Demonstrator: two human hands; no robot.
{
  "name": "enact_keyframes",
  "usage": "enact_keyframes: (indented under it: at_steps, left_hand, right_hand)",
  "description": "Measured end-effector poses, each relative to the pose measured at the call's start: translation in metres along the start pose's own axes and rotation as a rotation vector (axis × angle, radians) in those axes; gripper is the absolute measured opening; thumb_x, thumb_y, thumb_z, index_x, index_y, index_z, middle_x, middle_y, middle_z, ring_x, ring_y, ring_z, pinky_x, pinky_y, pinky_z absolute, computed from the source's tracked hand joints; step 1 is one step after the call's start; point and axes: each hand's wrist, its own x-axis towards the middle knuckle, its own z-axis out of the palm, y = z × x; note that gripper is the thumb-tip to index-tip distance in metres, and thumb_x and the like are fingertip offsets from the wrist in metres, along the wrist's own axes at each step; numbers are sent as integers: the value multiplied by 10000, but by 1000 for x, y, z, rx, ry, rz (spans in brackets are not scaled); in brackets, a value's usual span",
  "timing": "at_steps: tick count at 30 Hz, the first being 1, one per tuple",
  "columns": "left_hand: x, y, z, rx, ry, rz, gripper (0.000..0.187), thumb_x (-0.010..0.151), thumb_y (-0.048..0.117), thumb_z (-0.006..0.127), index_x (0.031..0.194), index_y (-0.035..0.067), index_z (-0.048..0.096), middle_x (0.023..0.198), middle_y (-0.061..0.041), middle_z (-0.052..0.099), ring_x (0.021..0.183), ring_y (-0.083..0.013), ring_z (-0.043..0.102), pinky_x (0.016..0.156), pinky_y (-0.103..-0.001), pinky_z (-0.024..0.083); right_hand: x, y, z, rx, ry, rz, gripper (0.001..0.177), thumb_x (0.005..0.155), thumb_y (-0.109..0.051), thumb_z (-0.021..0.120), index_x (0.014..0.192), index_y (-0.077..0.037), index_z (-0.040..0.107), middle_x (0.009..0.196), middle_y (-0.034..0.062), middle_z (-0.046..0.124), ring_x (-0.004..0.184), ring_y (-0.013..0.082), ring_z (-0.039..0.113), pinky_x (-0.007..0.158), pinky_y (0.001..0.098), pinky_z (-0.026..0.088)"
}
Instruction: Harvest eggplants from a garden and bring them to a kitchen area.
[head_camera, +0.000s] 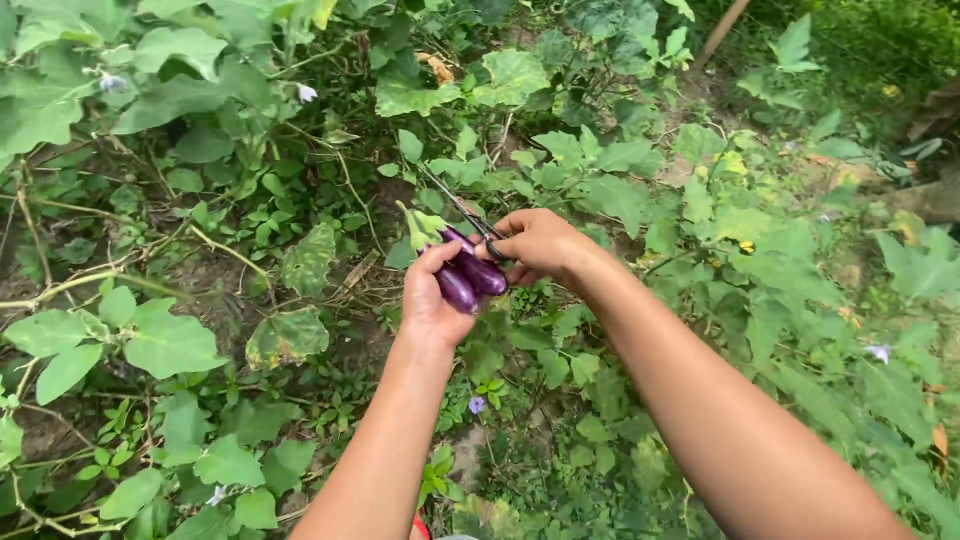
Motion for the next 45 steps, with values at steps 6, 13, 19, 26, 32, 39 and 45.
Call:
enact_keyframes:
  at_steps: [6,13,19,26,32,39,45]
  left_hand:
    - [-8,-75,38,-49,-72,-165,152,885,175,712,971,88,621,886,-73,660,841,-240,649,894,-486,525]
    - [-113,-187,108,37,-205,-490,230,788,274,657,978,146,648,1007,-99,699,964,-378,677,865,-806,426]
    - [-180,-325,113,27,-309,-712,369,912,236,631,1213,30,575,1143,-172,677,1126,-388,653,1028,-671,493]
    - [-280,-523,103,-94,-381,-1002,375,1030,188,620,1332,-16,537,1181,-178,657,1116,-341,646,1022,-546,549]
    - [-376,-631,128,225,-368,-1375,320,930,230,647,1227,137,571,1083,-111,690,1063,-308,671,977,-649,523]
    - [-473,-722,129,361,-483,-1850,259,893,260,613,1128,152,601,996,-85,698,1032,-303,699,923,-699,515]
    - [-540,-792,81,440,-580,-2122,340,964,248,595,1212,18,622,1074,-107,701,1031,-288,666,977,-578,527]
  right_hand:
    - [-79,27,-57,-197,241,9,291,820,-201,766,1078,-64,762,735,68,736,560,168,693,516,319,589]
    - [-231,90,-122,-77,319,57,287,805,-158,781,1068,-43,769,728,71,743,555,145,670,515,304,563]
    - [-404,174,-150,170,448,117,298,798,-206,796,1057,-58,788,690,55,716,534,135,633,510,285,539]
    - [-601,325,-164,375,638,196,284,796,-214,786,1040,-69,787,736,19,741,535,105,649,505,269,537]
    - [-753,397,-124,606,946,416,247,811,-206,789,1016,-70,763,700,45,727,513,119,656,475,275,525]
    - [-874,439,-45,688,1369,740,211,828,-161,778,999,-39,765,673,61,702,491,121,629,445,281,494]
    - [-939,456,18,821,1613,973,195,835,-125,737,1005,-34,765,670,60,728,496,118,645,454,270,513]
